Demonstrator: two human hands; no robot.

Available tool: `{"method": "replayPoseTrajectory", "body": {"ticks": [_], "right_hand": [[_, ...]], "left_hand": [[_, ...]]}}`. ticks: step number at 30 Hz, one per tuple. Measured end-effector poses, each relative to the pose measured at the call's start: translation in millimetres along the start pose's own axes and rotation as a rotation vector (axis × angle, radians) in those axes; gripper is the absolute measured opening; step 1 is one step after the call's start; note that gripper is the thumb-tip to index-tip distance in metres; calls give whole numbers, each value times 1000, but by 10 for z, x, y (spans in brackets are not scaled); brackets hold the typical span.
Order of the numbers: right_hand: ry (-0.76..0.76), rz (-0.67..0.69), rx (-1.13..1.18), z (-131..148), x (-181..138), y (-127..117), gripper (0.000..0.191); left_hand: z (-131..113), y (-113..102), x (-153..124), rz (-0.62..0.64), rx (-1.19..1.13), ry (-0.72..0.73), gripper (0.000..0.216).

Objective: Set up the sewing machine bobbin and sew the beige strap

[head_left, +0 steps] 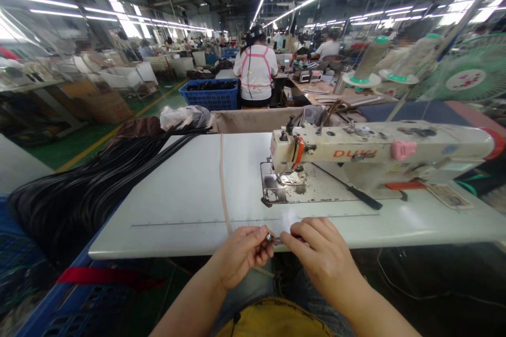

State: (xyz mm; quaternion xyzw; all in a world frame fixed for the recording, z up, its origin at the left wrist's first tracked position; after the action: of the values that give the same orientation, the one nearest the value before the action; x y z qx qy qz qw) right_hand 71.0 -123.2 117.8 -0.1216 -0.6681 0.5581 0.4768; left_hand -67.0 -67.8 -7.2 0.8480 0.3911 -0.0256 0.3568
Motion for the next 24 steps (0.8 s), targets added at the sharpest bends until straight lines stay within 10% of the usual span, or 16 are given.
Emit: {"method": "replayPoseTrajectory", "body": {"ticks": [24], "right_hand": [[239, -45, -20, 82, -63, 91, 29]], "left_hand": [[-7, 27, 14, -38, -76, 86, 49]]}}
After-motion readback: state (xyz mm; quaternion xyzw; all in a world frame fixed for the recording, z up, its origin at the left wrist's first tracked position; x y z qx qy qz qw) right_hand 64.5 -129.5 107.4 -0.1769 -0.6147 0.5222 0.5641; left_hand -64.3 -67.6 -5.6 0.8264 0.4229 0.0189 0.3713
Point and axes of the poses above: each hand's wrist, its own x-axis towards the middle knuckle, its own y-axis out of the palm, z = x × y, the point moved 7 cm from there along x, towards the middle knuckle, and after that the axes turned 10 degrees about z, right-handed, at the moved point
